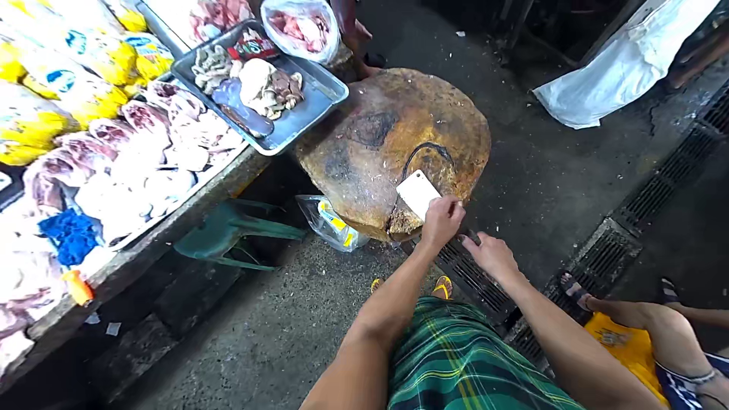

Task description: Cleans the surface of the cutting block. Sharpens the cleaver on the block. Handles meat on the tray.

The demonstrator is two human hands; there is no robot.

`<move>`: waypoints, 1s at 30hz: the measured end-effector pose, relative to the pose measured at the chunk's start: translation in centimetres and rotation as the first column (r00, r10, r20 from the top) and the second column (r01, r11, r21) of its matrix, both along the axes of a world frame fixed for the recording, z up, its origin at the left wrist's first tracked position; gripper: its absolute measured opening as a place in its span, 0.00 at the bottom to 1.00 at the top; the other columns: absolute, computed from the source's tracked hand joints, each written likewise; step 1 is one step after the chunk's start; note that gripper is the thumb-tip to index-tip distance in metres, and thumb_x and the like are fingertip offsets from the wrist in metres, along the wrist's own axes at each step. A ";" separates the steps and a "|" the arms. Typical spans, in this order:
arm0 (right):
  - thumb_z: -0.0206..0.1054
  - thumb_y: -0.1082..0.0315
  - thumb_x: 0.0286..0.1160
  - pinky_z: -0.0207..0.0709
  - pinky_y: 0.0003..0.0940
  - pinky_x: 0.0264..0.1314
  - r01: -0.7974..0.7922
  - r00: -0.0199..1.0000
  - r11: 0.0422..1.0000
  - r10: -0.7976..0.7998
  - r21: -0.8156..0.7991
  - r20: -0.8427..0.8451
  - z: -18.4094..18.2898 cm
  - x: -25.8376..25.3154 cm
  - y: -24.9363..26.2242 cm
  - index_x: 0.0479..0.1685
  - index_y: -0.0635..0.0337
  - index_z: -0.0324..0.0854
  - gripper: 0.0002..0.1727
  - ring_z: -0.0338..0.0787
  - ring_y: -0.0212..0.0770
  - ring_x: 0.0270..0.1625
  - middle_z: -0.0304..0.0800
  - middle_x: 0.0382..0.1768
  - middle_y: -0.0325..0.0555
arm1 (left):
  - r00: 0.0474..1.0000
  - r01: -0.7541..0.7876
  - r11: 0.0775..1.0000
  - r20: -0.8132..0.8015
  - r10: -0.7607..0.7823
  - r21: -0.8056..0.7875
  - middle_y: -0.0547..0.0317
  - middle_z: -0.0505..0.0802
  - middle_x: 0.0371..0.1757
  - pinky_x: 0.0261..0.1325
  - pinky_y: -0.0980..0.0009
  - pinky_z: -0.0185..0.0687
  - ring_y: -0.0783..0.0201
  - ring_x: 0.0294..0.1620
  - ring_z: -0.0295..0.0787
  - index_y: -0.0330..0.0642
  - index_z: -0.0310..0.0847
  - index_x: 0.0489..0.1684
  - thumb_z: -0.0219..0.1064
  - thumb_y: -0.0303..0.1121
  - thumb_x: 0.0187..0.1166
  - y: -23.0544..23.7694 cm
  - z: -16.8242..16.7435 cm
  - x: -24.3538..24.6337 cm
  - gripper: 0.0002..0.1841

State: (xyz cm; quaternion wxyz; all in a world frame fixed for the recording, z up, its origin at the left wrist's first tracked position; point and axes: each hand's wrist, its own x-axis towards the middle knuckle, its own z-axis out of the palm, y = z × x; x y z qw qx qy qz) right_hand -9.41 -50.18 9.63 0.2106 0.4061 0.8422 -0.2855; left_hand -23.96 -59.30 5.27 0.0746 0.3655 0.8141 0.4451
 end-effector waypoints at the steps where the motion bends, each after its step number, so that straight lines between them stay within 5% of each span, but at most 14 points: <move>1: 0.48 0.25 0.81 0.83 0.66 0.57 0.011 1.000 1.000 -0.011 0.002 -0.006 0.0 -0.1 0.6 0.58 0.53 0.86 0.41 0.93 0.60 0.57 0.94 0.48 0.58 | 0.989 -0.090 0.995 0.118 0.085 0.039 0.51 0.94 0.46 0.60 0.54 0.87 0.56 0.51 0.91 0.39 0.87 0.54 0.62 0.40 0.87 -2.4 1.8 0.7 0.14; 3: 0.47 0.22 0.79 0.82 0.66 0.57 0.029 0.999 1.000 -0.029 -0.010 -0.017 -0.4 0.3 0.9 0.58 0.54 0.86 0.44 0.93 0.60 0.56 0.93 0.47 0.58 | 0.842 -0.322 0.947 0.458 0.285 0.002 0.52 0.93 0.45 0.51 0.53 0.90 0.58 0.45 0.92 0.41 0.82 0.62 0.53 0.44 0.93 -8.3 3.3 2.3 0.19; 5: 0.47 0.22 0.78 0.83 0.65 0.57 0.032 0.999 0.999 -0.032 -0.017 -0.022 -0.6 0.3 0.7 0.57 0.54 0.86 0.44 0.93 0.60 0.56 0.93 0.47 0.59 | 0.457 -0.599 0.797 0.785 0.418 -0.076 0.52 0.90 0.36 0.47 0.56 0.88 0.58 0.37 0.89 0.38 0.82 0.52 0.48 0.44 0.93 -12.4 1.3 2.2 0.20; 7: 0.47 0.21 0.78 0.83 0.65 0.57 -0.005 1.000 1.000 0.005 -0.013 -0.002 -0.3 0.2 -0.1 0.58 0.54 0.86 0.44 0.93 0.60 0.56 0.93 0.47 0.59 | 0.001 -0.734 0.636 0.936 0.353 -0.239 0.49 0.86 0.37 0.43 0.56 0.88 0.55 0.35 0.88 0.38 0.73 0.51 0.39 0.53 0.94 -14.6 -1.9 1.2 0.27; 9: 0.48 0.21 0.77 0.83 0.65 0.57 -0.059 0.998 0.998 0.060 -0.006 0.013 0.1 0.1 -1.4 0.59 0.54 0.85 0.45 0.93 0.60 0.56 0.93 0.47 0.58 | -0.177 -0.779 0.574 0.967 0.183 -0.251 0.40 0.87 0.50 0.52 0.48 0.87 0.45 0.47 0.90 0.36 0.69 0.61 0.36 0.59 0.92 -15.3 -3.6 -0.3 0.32; 11: 0.47 0.21 0.77 0.83 0.65 0.56 -0.114 0.993 0.993 0.114 0.010 0.028 0.5 0.3 -2.7 0.61 0.53 0.85 0.45 0.93 0.60 0.55 0.93 0.46 0.58 | -0.209 -0.782 0.594 0.977 0.033 -0.187 0.34 0.85 0.65 0.61 0.46 0.87 0.41 0.60 0.89 0.36 0.62 0.78 0.35 0.58 0.91 -15.1 -4.1 -1.4 0.34; 13: 0.45 0.19 0.76 0.83 0.65 0.55 -0.173 0.984 0.984 0.170 0.042 0.060 1.0 0.7 -4.0 0.63 0.52 0.84 0.47 0.93 0.60 0.54 0.94 0.45 0.57 | -0.228 -0.779 0.607 0.972 -0.046 -0.155 0.33 0.82 0.70 0.62 0.47 0.87 0.41 0.61 0.89 0.38 0.57 0.84 0.35 0.57 0.91 -15.1 -4.8 -2.2 0.34; 15: 0.43 0.19 0.76 0.84 0.64 0.52 -0.214 0.975 0.972 0.206 0.100 0.078 1.8 1.1 -5.6 0.61 0.52 0.84 0.46 0.94 0.60 0.51 0.94 0.42 0.57 | -0.244 -0.767 0.627 0.965 -0.094 -0.133 0.41 0.84 0.61 0.58 0.48 0.85 0.47 0.54 0.87 0.40 0.64 0.76 0.35 0.56 0.90 -15.6 -5.7 -2.8 0.31; 18: 0.42 0.18 0.75 0.84 0.62 0.51 -0.237 0.970 0.953 0.224 0.191 0.090 2.7 1.5 -7.2 0.59 0.52 0.84 0.47 0.95 0.60 0.49 0.94 0.39 0.55 | -0.269 -0.754 0.648 0.951 -0.151 -0.110 0.52 0.86 0.37 0.48 0.49 0.86 0.53 0.37 0.86 0.44 0.72 0.46 0.39 0.51 0.89 -16.1 -6.8 -3.9 0.22; 21: 0.45 0.18 0.74 0.84 0.63 0.49 -0.160 0.987 0.973 0.154 0.164 0.052 2.7 1.6 -8.1 0.56 0.51 0.85 0.46 0.95 0.59 0.47 0.94 0.38 0.55 | -0.323 -0.723 0.680 0.931 -0.171 -0.126 0.51 0.87 0.37 0.52 0.51 0.90 0.52 0.39 0.90 0.44 0.73 0.42 0.46 0.46 0.89 -17.1 -7.4 -4.3 0.17; 25: 0.51 0.21 0.76 0.85 0.55 0.35 0.052 0.997 0.999 -0.051 0.015 -0.060 1.9 1.3 -9.4 0.48 0.54 0.87 0.42 0.90 0.49 0.28 0.88 0.27 0.49 | -0.345 -0.736 0.658 0.925 -0.160 -0.161 0.54 0.86 0.33 0.46 0.59 0.90 0.57 0.35 0.89 0.45 0.72 0.37 0.51 0.41 0.86 -19.9 -7.6 -5.7 0.12; 30: 0.53 0.26 0.80 0.83 0.45 0.23 0.307 0.945 0.948 -0.314 -0.087 -0.089 2.5 0.6 -12.2 0.49 0.54 0.87 0.38 0.84 0.43 0.17 0.85 0.19 0.44 | -0.166 -0.828 0.535 0.985 0.054 -0.169 0.48 0.89 0.41 0.45 0.56 0.91 0.54 0.39 0.91 0.39 0.72 0.48 0.46 0.41 0.87 -25.6 -7.8 -13.3 0.15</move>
